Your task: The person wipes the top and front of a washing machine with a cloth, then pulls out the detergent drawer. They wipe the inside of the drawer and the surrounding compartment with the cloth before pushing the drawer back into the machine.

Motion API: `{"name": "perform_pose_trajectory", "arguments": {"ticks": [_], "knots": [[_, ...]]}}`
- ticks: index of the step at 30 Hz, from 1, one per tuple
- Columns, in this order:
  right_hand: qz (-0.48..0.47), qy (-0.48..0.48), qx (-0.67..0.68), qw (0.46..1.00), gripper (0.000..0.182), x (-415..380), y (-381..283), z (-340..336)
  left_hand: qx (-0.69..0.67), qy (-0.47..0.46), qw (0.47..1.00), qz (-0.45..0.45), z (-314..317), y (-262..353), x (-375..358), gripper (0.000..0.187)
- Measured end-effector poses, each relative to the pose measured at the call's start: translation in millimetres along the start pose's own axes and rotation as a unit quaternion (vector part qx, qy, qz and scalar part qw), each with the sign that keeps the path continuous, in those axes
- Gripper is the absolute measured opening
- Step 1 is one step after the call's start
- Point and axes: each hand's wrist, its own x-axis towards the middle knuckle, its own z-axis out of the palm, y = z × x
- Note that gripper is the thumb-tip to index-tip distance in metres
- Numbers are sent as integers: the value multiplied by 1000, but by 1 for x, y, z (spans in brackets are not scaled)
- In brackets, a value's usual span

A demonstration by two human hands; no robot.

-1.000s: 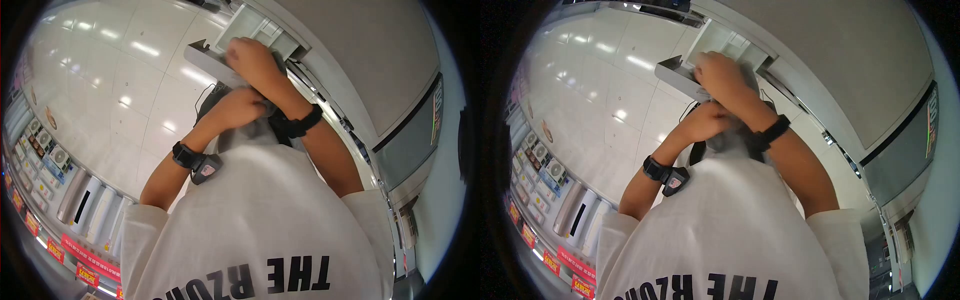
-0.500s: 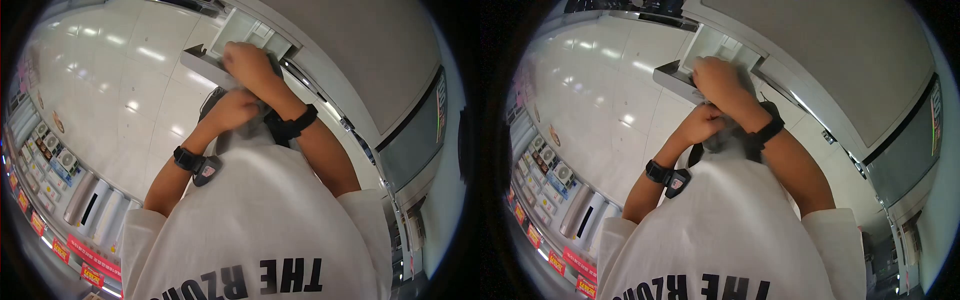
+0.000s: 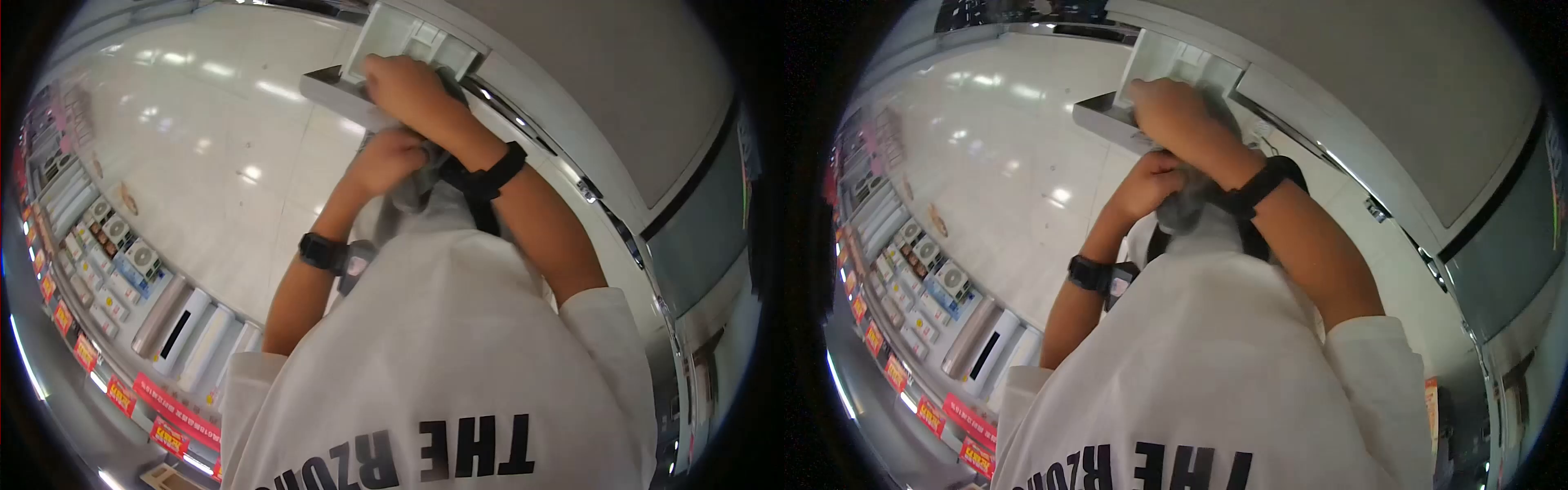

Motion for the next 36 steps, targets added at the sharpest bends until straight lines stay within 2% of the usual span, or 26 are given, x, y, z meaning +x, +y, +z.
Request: {"name": "perform_pose_trajectory", "arguments": {"ticks": [2,4,5,7,10,13,14,17,18,21,23,25,26,29,30,36], "knots": [[7,-23,-11,1000,13,0,1,0,-10,32,999,33,6,-16,1,21],[3,-28,-59,998,15,-4,5,-2,-1,9,1000,16,3,-11,2,17],[-1,-23,-96,995,15,-6,9,3,11,-12,1000,-20,-2,-19,7,16],[73,-37,-97,992,16,-9,1,1,-14,51,997,57,5,-19,7,12],[46,-54,-72,995,15,-19,0,-17,-6,-10,999,-47,-5,-5,3,12],[32,-67,-105,992,13,-34,12,-25,-24,14,998,58,1,-16,8,12],[40,-60,-99,992,11,-41,18,-24,-15,18,999,41,2,-16,5,11],[73,-81,-88,990,10,-61,18,-47,14,45,996,71,5,-29,5,13],[66,-66,-71,993,11,-65,23,-45,-16,27,999,40,5,-19,0,15],[67,-39,-82,994,11,-66,26,-35,24,0,997,77,-1,-16,4,13],[52,-45,-86,994,12,-62,25,-31,40,-51,996,60,-9,-14,5,5],[51,-68,-82,993,16,-55,12,-39,59,-95,993,40,-14,-14,5,20],[46,-64,-78,994,15,-51,10,-37,43,-67,994,74,-8,-18,5,26],[21,-60,-76,995,14,-32,9,-23,26,-49,996,70,-2,-7,-1,32],[12,-64,-84,994,13,-23,10,-15,40,-49,994,85,-8,-26,4,33],[-22,-94,-129,987,15,14,-11,-1,29,-17,994,108,-4,-22,1,30]]}}
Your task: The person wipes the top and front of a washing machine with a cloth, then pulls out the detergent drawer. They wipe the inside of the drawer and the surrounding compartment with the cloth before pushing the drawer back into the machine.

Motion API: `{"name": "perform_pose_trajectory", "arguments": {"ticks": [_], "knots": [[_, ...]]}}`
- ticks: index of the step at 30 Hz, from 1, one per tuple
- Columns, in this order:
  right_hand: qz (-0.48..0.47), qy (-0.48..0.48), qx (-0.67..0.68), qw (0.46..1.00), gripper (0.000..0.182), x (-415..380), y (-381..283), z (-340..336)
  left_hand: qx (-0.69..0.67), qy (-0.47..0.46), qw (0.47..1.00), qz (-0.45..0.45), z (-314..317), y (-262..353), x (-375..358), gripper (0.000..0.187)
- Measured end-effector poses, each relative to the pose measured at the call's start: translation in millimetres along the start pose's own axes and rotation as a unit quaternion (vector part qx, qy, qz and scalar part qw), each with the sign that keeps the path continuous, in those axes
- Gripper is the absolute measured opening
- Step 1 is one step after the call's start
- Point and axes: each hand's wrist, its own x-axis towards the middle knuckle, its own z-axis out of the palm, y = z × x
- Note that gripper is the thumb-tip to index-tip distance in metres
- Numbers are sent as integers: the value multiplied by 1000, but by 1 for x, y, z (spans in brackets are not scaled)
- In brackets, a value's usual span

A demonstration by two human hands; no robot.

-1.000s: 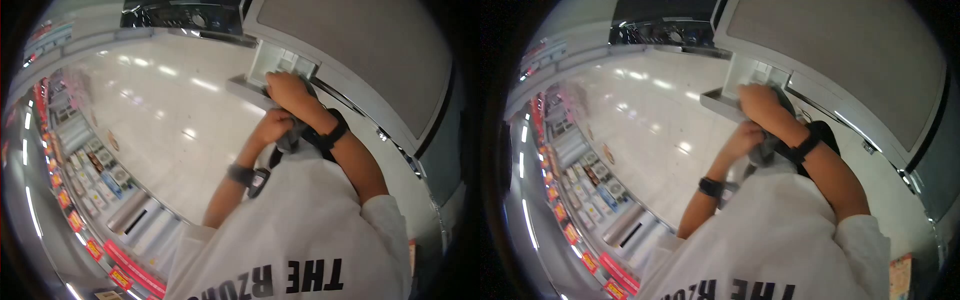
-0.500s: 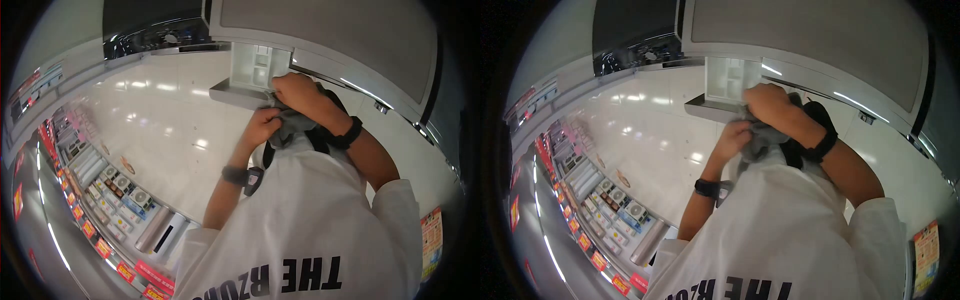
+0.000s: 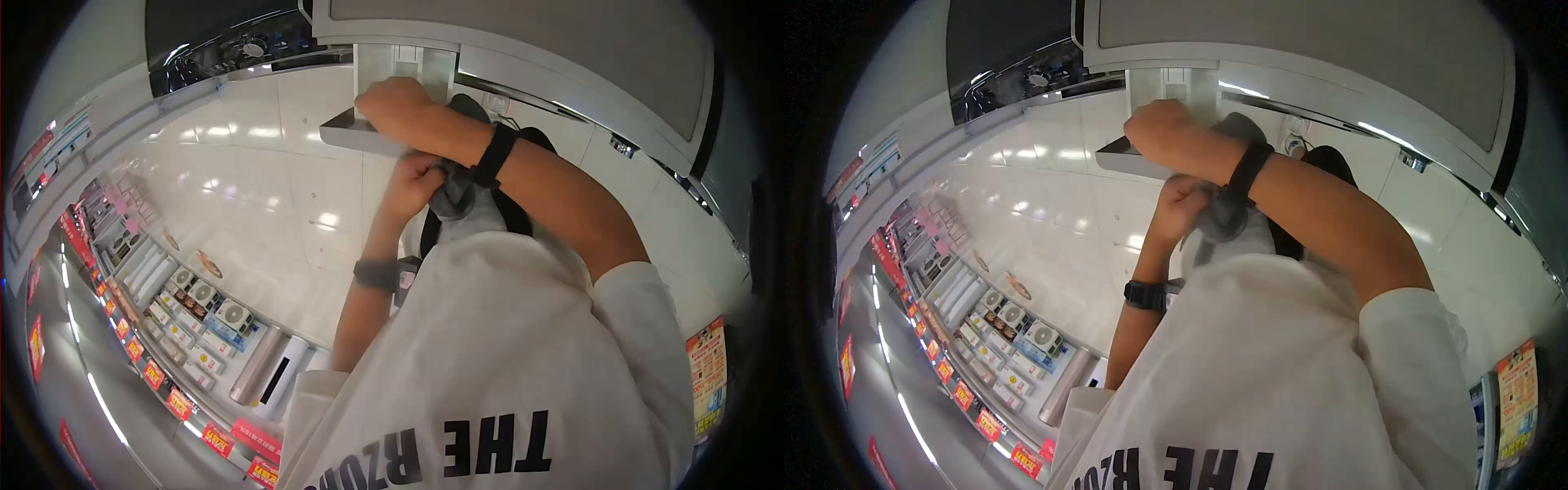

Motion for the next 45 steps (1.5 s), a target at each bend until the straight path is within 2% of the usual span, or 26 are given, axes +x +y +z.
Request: {"name": "perform_pose_trajectory", "arguments": {"ticks": [7,8,11,12,14,15,18,20,21,22,29,32,35,40,45], "knots": [[60,27,25,998,15,-54,16,-7,-47,52,997,31,14,2,-1,15],[84,21,18,996,16,-62,21,-5,-28,47,999,8,11,-9,-1,9],[72,94,47,992,19,-88,35,-1,-27,49,998,-36,9,-10,-3,8],[76,103,49,991,19,-96,35,-3,-38,47,998,-18,10,-9,-3,9],[92,89,41,991,20,-104,35,-6,-39,44,998,-36,10,-4,-4,8],[91,98,32,990,21,-104,35,-5,-40,41,997,-47,11,-2,-5,8],[83,120,29,989,22,-101,33,4,-44,47,998,0,11,-11,-4,7],[62,137,44,988,22,-99,34,3,-24,42,999,-15,12,-11,-7,9],[64,130,47,988,21,-99,35,2,-15,43,999,-19,11,-10,-6,11],[62,122,50,989,21,-98,35,1,8,34,999,23,10,-5,-6,10],[38,88,43,994,18,-83,33,-3,-3,17,999,-51,9,12,-6,8],[37,56,34,997,14,-73,25,-11,-36,50,998,-8,13,-4,-2,12],[30,31,12,999,13,-58,19,-14,-28,48,998,-34,13,9,-3,12],[7,13,1,1000,13,-35,11,-17,-25,63,998,-9,12,-1,-2,11],[-17,70,25,997,16,-20,13,9,-9,32,999,0,12,-7,-2,23]]}}
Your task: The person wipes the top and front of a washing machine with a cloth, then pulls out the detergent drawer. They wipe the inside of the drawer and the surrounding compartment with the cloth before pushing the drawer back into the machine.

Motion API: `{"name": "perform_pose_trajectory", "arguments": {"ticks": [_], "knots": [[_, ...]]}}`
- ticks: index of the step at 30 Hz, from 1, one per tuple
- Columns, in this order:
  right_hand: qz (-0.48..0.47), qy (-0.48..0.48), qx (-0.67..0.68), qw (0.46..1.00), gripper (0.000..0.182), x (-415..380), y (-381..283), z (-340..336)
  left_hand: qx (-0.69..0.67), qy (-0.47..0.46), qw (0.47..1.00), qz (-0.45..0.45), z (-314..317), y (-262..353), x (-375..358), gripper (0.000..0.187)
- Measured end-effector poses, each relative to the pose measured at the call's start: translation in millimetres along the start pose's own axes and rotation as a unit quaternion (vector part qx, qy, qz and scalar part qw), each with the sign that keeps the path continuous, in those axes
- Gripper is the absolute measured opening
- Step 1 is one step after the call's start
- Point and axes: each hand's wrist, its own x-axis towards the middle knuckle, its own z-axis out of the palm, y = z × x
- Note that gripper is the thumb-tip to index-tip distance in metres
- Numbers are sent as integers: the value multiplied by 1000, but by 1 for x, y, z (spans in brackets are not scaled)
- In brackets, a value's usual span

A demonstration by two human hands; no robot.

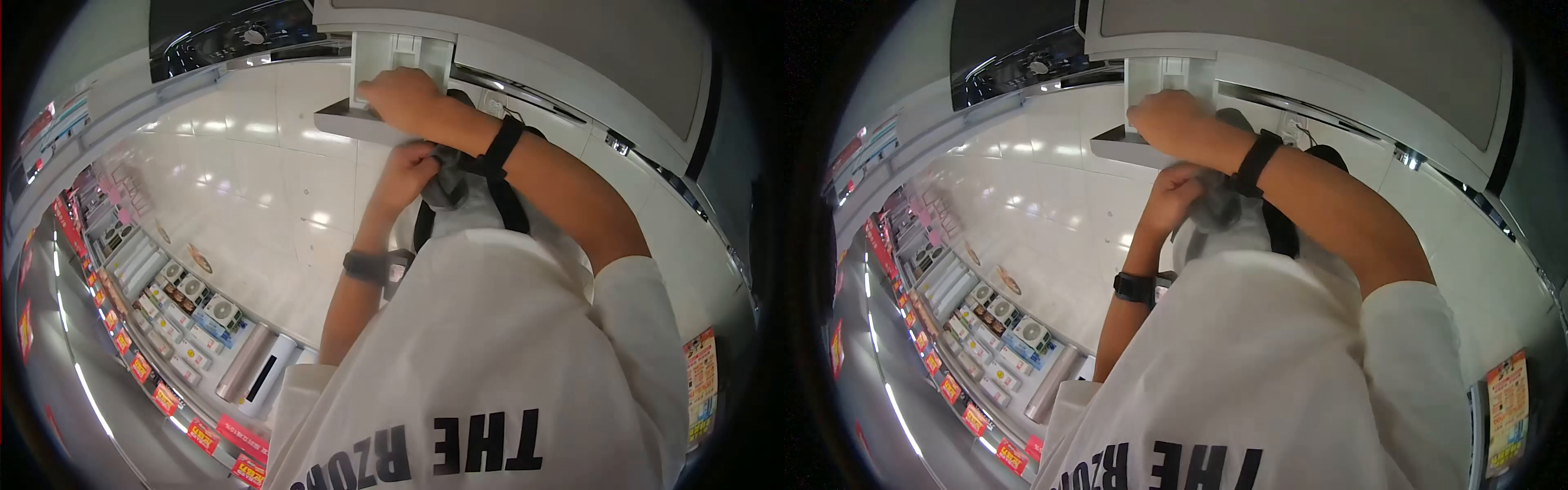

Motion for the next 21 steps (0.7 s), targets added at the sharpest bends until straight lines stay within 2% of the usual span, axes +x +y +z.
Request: {"name": "perform_pose_trajectory", "arguments": {"ticks": [2,5,9,12,14,16,17,21], "knots": [[18,-2,11,1000,15,-6,-1,-5,-23,4,1000,-8,2,8,0,24],[35,-47,-17,998,14,-32,6,-26,-29,17,997,-77,3,20,-2,12],[77,-96,5,992,17,-52,13,-36,-19,12,997,-69,-1,16,-3,11],[25,-39,-16,999,17,-47,13,-26,-29,20,999,-42,1,11,-2,11],[31,-35,-21,999,14,-40,8,-24,-30,37,999,-12,6,13,-1,11],[28,-25,-22,999,13,-29,2,-21,-16,15,1000,-19,1,6,1,11],[41,-58,-13,997,13,-24,1,-22,-8,6,1000,-23,-2,4,0,11],[34,-89,-53,994,17,-4,4,-14,7,2,1000,-27,-3,22,-2,11]]}}
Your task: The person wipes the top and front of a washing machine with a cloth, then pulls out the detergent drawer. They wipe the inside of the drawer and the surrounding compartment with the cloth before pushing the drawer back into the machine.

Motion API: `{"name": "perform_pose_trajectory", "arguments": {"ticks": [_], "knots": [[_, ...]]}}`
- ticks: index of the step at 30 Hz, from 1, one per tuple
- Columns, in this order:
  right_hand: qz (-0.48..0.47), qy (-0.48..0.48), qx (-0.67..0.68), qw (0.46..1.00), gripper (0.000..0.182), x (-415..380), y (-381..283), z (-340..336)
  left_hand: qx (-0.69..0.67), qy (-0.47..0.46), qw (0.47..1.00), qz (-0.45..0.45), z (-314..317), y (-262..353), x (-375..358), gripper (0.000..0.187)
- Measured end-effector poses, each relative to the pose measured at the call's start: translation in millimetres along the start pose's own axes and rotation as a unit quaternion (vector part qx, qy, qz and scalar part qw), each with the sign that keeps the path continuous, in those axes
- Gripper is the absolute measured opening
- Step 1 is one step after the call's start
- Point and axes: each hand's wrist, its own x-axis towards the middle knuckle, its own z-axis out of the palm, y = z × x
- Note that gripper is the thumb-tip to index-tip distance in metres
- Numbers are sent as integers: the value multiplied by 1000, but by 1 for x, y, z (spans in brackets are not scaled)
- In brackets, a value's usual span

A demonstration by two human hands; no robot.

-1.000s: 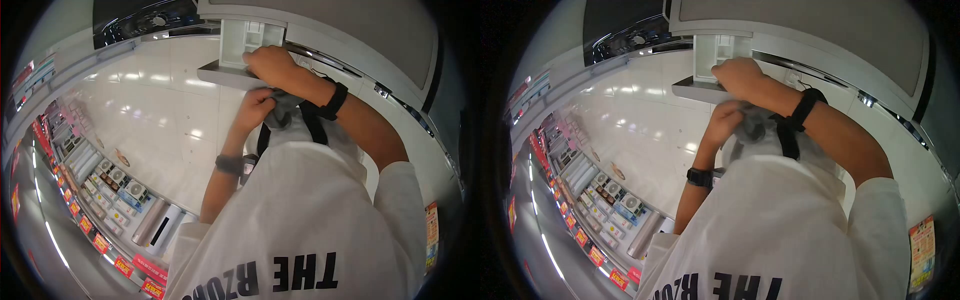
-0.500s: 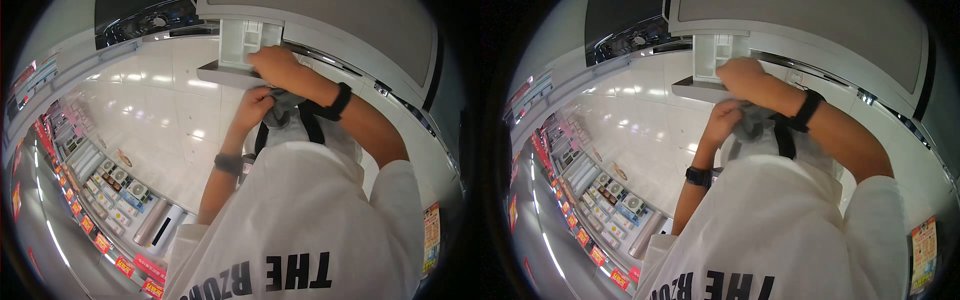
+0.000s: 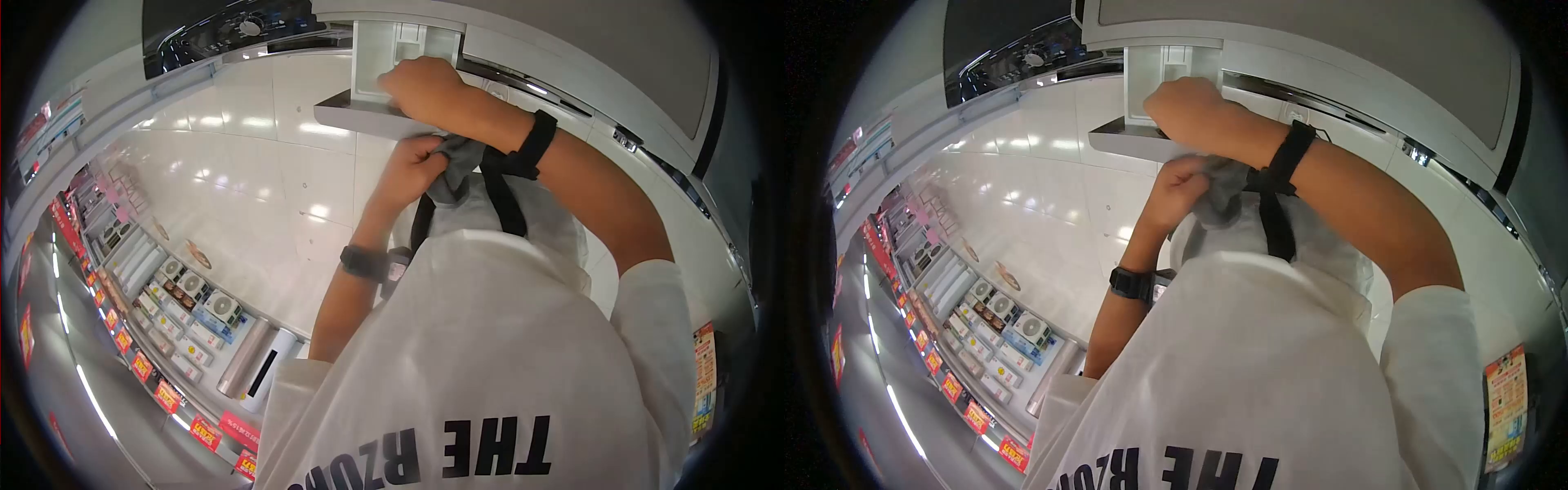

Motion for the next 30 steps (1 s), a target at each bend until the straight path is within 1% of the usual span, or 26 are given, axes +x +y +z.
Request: {"name": "perform_pose_trajectory", "arguments": {"ticks": [2,3,5,6,9,10,11,13,14,16,17,18,19,21,25,26,29,30], "knots": [[2,-6,6,1000,16,3,-4,-2,14,-13,1000,10,-3,-5,1,12],[3,-11,8,1000,15,4,-5,-3,0,-9,1000,21,-1,-8,2,12],[-18,35,36,999,14,10,-7,5,-28,2,999,42,3,-13,3,11],[-30,59,50,997,13,14,-10,7,-24,5,999,39,3,-12,4,11],[-33,75,46,996,13,32,-20,9,-9,13,1000,13,-1,-7,-1,11],[-24,58,40,997,13,35,-20,7,-3,7,1000,0,-4,-7,-1,11],[-25,60,42,997,13,33,-19,6,0,-2,1000,-12,-5,-6,0,11],[-28,61,40,997,12,26,-13,5,1,-19,1000,2,-3,-8,1,11],[-14,53,29,998,12,22,-9,4,-1,-26,1000,9,-3,-9,3,11],[5,36,13,999,13,10,-7,0,16,-11,1000,19,-1,-10,7,8],[15,0,21,1000,15,1,-5,-7,27,0,1000,15,-5,-13,2,8],[14,-1,13,1000,15,-3,-5,-10,39,-2,999,37,-7,-14,3,10],[17,-2,4,1000,15,-4,-4,-11,28,-5,999,34,-7,-14,3,11],[3,11,8,1000,14,2,-1,-6,3,-12,1000,28,-5,-14,4,13],[-7,22,15,1000,15,19,-6,-4,24,-24,999,9,-11,-20,5,15],[-31,47,20,998,15,24,-8,2,27,-25,999,7,-12,-19,5,15],[-10,33,22,999,15,36,-16,2,34,-41,999,13,-12,-12,5,16],[-10,49,40,998,15,33,-14,2,38,-42,998,20,-13,-9,6,16]]}}
